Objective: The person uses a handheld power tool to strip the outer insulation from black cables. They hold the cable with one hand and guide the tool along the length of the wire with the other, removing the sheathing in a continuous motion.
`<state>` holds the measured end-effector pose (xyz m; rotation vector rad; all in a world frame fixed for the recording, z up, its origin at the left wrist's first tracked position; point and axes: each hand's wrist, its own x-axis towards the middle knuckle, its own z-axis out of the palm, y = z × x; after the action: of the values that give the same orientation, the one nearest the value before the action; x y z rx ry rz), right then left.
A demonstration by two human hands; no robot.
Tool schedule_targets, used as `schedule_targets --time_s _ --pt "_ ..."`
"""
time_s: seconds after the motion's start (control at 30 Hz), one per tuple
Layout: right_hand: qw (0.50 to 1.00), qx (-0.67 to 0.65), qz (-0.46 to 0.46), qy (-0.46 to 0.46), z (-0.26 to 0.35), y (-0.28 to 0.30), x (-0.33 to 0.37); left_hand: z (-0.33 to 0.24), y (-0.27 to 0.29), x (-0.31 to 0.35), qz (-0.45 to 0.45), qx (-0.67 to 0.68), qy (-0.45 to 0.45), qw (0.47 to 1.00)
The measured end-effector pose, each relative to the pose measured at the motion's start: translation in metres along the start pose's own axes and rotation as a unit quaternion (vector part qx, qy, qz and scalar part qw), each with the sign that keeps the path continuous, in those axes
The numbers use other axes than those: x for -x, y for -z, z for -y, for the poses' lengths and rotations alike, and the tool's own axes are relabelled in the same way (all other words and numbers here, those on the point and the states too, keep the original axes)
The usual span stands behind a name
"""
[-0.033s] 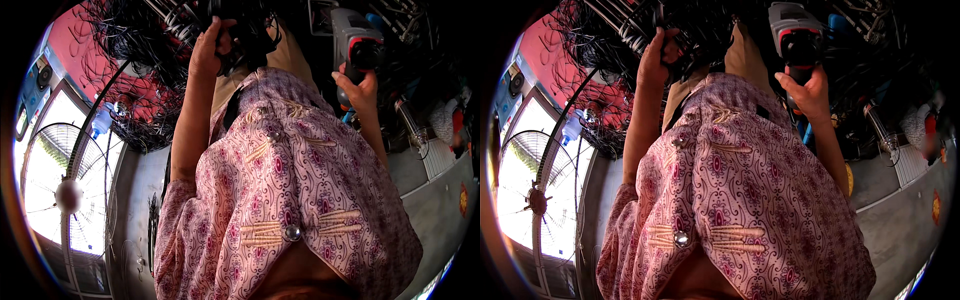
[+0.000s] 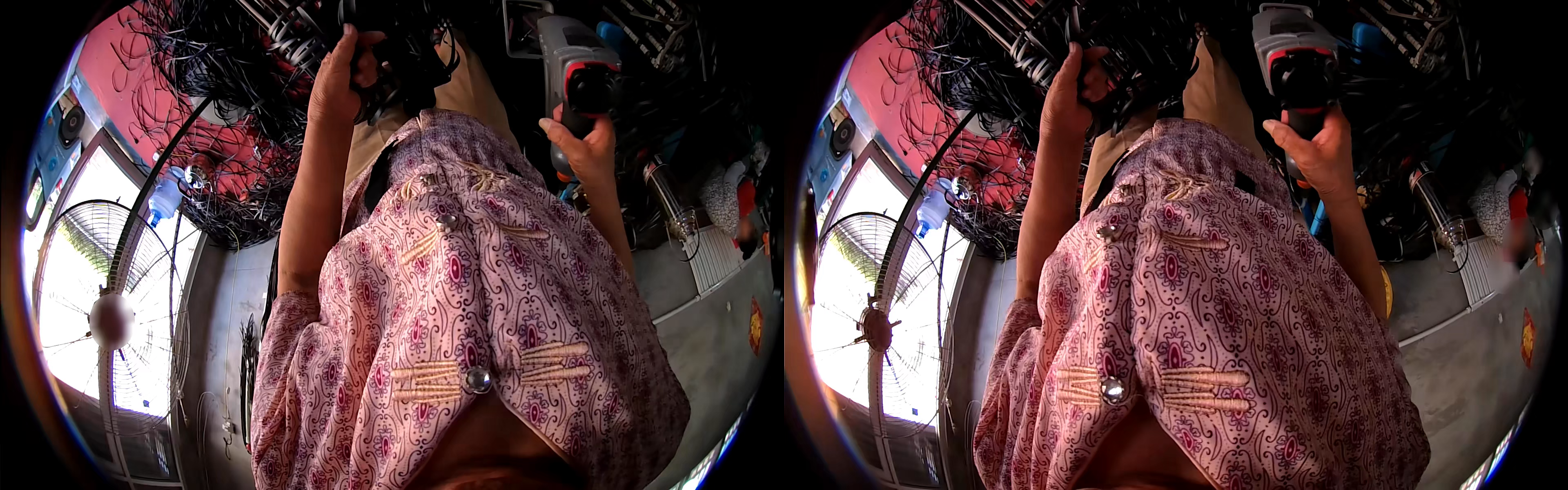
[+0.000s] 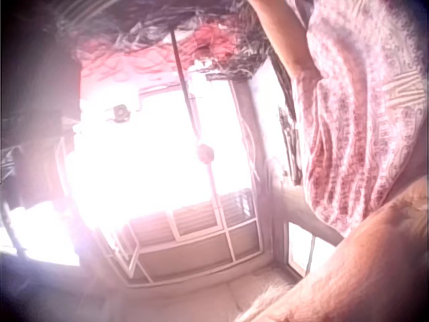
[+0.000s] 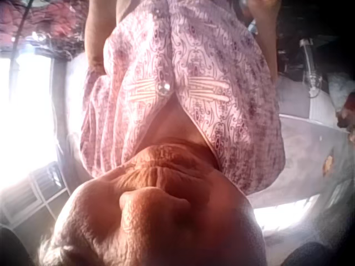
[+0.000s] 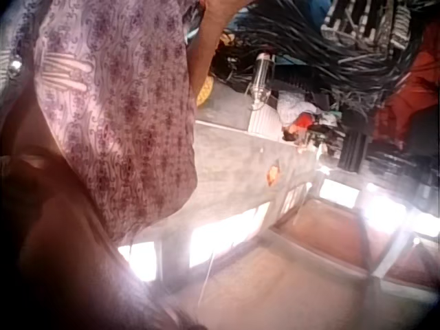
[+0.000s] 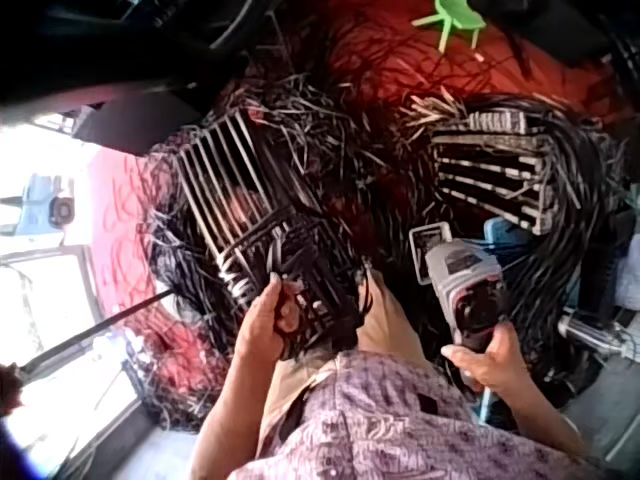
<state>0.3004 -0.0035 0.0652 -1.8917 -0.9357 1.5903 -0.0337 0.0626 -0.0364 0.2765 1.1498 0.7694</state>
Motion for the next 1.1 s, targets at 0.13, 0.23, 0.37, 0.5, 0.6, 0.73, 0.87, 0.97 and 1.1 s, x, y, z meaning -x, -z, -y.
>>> schedule_targets --time_s 0.13,0.23,0.37,0.5,0.6,0.73,0.87,0.97,1.1 --pt "0.998 0.028 -0.019 0.056 -0.012 -0.001 0.003 0.007 0.013 -0.010 -0.037 0.075 0.049 0.995" --pt "1.000 0.004 -0.010 0.027 -0.006 -0.003 0.011 0.012 0.018 -0.014 -0.010 0.139 0.070 0.988" --pt "0.999 -0.013 -0.003 0.052 -0.001 -0.008 0.007 0.012 0.021 -0.013 -0.005 0.163 0.050 0.985" --pt "0.999 -0.004 -0.008 0.052 0.001 -0.013 0.006 0.013 0.024 -0.011 -0.001 0.189 0.051 0.981" --pt "1.000 0.013 0.013 0.010 -0.001 -0.010 0.006 0.011 0.024 -0.009 0.012 0.212 0.051 0.976" --pt "0.998 0.023 0.012 0.058 -0.007 -0.013 0.004 0.011 0.023 -0.010 0.029 0.215 0.045 0.975" --pt "0.999 0.011 0.013 0.050 -0.004 -0.016 0.004 0.014 0.020 -0.011 -0.007 0.155 0.035 0.987" --pt "0.999 0.015 0.011 0.041 -0.006 -0.015 0.004 0.009 0.005 -0.005 -0.076 0.023 0.006 0.997" --pt "0.997 -0.009 0.006 0.072 -0.003 -0.013 0.026 0.018 -0.011 0.006 -0.123 -0.177 -0.102 0.971"
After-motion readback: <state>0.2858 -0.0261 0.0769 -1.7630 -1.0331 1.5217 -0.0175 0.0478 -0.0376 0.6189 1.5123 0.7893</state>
